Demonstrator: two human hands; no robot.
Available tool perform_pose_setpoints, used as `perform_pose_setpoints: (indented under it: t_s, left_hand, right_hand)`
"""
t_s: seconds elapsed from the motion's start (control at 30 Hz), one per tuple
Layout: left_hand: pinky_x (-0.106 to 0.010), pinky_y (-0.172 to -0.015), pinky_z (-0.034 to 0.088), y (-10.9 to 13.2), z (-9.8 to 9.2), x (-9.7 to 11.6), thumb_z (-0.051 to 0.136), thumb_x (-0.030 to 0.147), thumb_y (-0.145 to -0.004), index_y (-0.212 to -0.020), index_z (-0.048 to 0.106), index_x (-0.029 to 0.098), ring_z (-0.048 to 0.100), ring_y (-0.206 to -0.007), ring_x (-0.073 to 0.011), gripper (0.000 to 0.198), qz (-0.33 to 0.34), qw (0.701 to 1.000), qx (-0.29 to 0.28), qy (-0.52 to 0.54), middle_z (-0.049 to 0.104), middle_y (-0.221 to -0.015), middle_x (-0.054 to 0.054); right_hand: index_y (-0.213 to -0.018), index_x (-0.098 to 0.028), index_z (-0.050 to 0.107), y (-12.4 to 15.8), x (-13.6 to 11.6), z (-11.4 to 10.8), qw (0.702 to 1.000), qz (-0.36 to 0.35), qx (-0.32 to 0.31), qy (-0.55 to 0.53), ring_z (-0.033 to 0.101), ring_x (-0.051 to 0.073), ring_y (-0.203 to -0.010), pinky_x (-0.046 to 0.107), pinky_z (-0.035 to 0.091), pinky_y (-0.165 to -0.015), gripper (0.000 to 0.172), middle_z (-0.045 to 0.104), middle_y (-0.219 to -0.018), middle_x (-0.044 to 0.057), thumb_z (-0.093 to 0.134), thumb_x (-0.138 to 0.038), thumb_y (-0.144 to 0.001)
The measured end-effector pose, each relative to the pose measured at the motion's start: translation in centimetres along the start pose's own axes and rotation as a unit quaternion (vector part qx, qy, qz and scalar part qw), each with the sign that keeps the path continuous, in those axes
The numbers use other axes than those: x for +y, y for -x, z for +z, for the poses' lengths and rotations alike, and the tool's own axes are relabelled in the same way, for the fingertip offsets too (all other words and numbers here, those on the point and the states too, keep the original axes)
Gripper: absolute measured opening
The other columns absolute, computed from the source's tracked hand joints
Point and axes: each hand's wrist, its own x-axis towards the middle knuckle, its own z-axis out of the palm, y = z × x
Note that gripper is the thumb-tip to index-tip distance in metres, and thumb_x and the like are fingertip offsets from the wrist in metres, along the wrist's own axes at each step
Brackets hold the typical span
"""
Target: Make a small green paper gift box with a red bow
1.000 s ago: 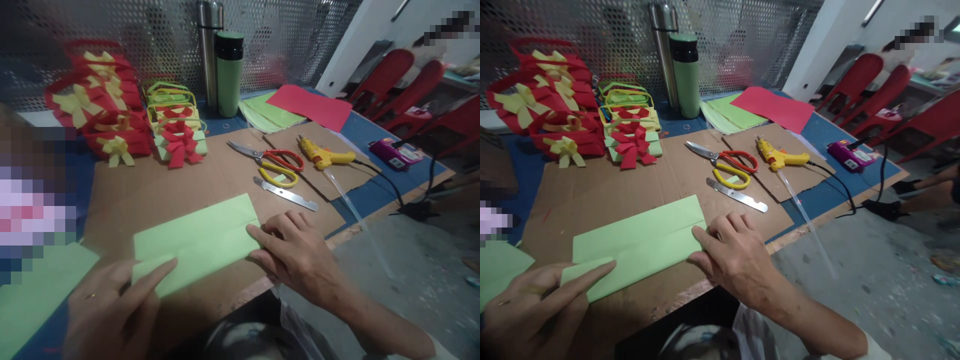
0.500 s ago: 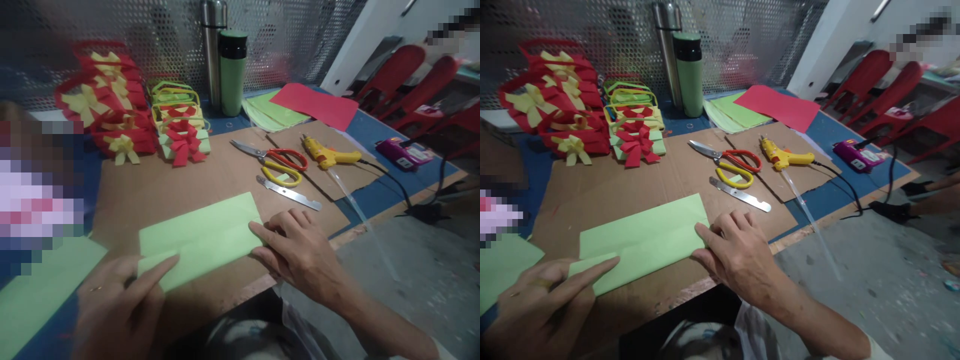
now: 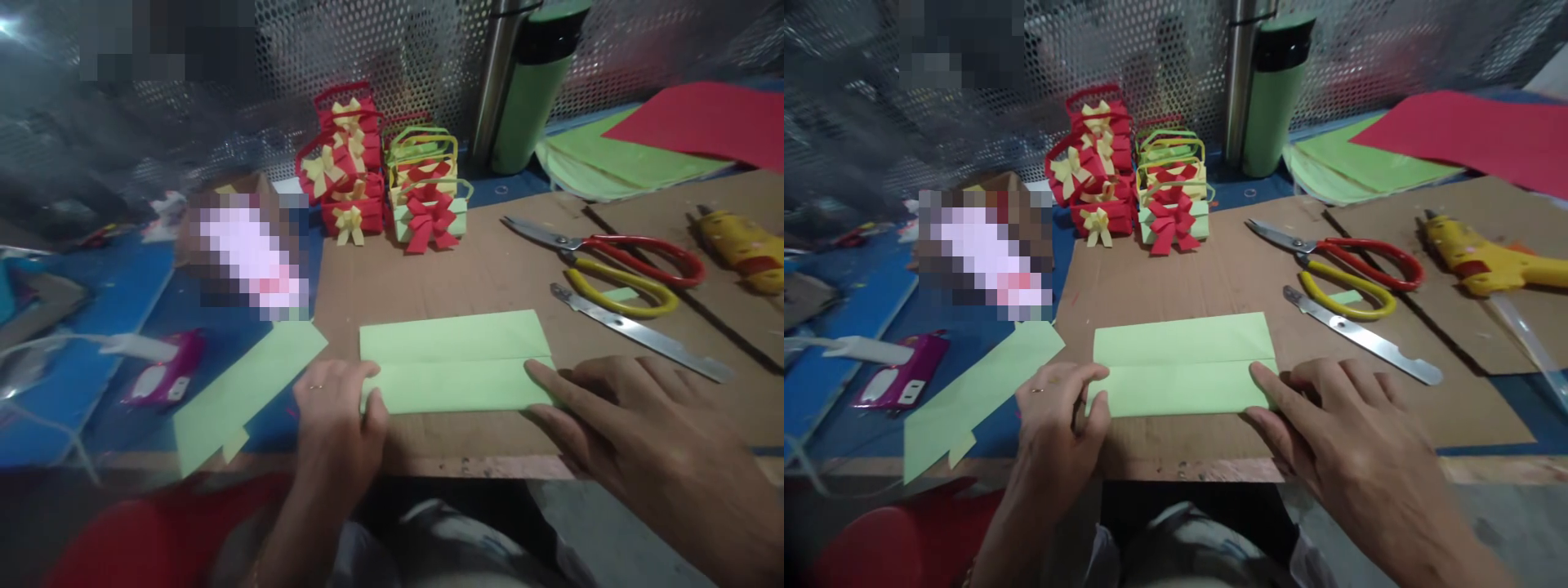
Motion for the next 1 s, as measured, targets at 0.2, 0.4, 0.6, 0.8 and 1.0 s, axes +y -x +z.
perform_pose_setpoints:
  t_s: [0.2, 0.4, 0.6, 0.8, 1.0]
  left_hand:
    - [-0.043, -0.089, 0.04, 0.1, -0.1, 0.3, 0.051, 0.016, -0.09, -0.095, 0.072, 0.019, 0.061, -0.091, -0.0279, 0.022, 0.017, 0.999, 0.024, -0.042, 0.069, -0.085, -0.008]
    - [-0.044, -0.089, 0.037, 0.7, -0.2, 0.3, 0.054, 0.018, -0.092, -0.096, 0.076, 0.023, 0.061, -0.088, -0.0253, 0.023, 0.015, 0.997, 0.014, -0.07, 0.07, -0.086, -0.006]
    - [-0.045, -0.092, 0.036, 1.4, -0.3, 0.5, 0.056, 0.022, -0.095, -0.102, 0.079, 0.025, 0.061, -0.089, -0.0255, 0.024, 0.016, 0.996, 0.017, -0.09, 0.07, -0.088, -0.006]
    - [-0.043, -0.091, 0.038, 1.4, -0.3, 0.6, 0.058, 0.029, -0.098, -0.095, 0.079, 0.027, 0.064, -0.09, -0.0237, 0.022, 0.001, 0.997, 0.029, -0.071, 0.071, -0.085, -0.005]
    - [-0.041, -0.083, 0.04, 1.0, -0.3, 0.4, 0.061, 0.029, -0.095, -0.085, 0.077, 0.025, 0.064, -0.086, -0.0228, 0.02, -0.013, 1.0, 0.024, -0.01, 0.07, -0.083, -0.004]
  right_hand:
    - [-0.126, -0.026, 0.07, 0.1, 0.0, 0.1, 1.0, 0.002, 0.001, 0.0, 0.056, 0.025, -0.076, 0.041, 0.041, -0.069, 0.033, 0.066, -0.087, 0.009, 0.06, -0.042, -0.099]
    - [-0.125, -0.027, 0.071, 0.1, 0.0, 0.2, 1.0, 0.0, 0.006, 0.002, 0.057, 0.025, -0.075, 0.041, 0.042, -0.069, 0.033, 0.065, -0.087, 0.009, 0.061, -0.043, -0.098]
    - [-0.123, -0.028, 0.071, 0.1, 0.1, 0.2, 1.0, 0.002, 0.002, 0.011, 0.056, 0.025, -0.074, 0.042, 0.041, -0.07, 0.031, 0.065, -0.085, 0.009, 0.058, -0.043, -0.1]
    - [-0.125, -0.026, 0.07, 0.1, 0.2, 0.1, 1.0, -0.006, -0.005, 0.01, 0.055, 0.025, -0.075, 0.042, 0.041, -0.071, 0.033, 0.064, -0.087, 0.009, 0.059, -0.043, -0.1]
    - [-0.127, -0.026, 0.068, 0.2, 0.1, 0.2, 1.0, -0.005, 0.0, 0.014, 0.055, 0.025, -0.075, 0.042, 0.04, -0.07, 0.033, 0.063, -0.086, 0.009, 0.058, -0.042, -0.1]
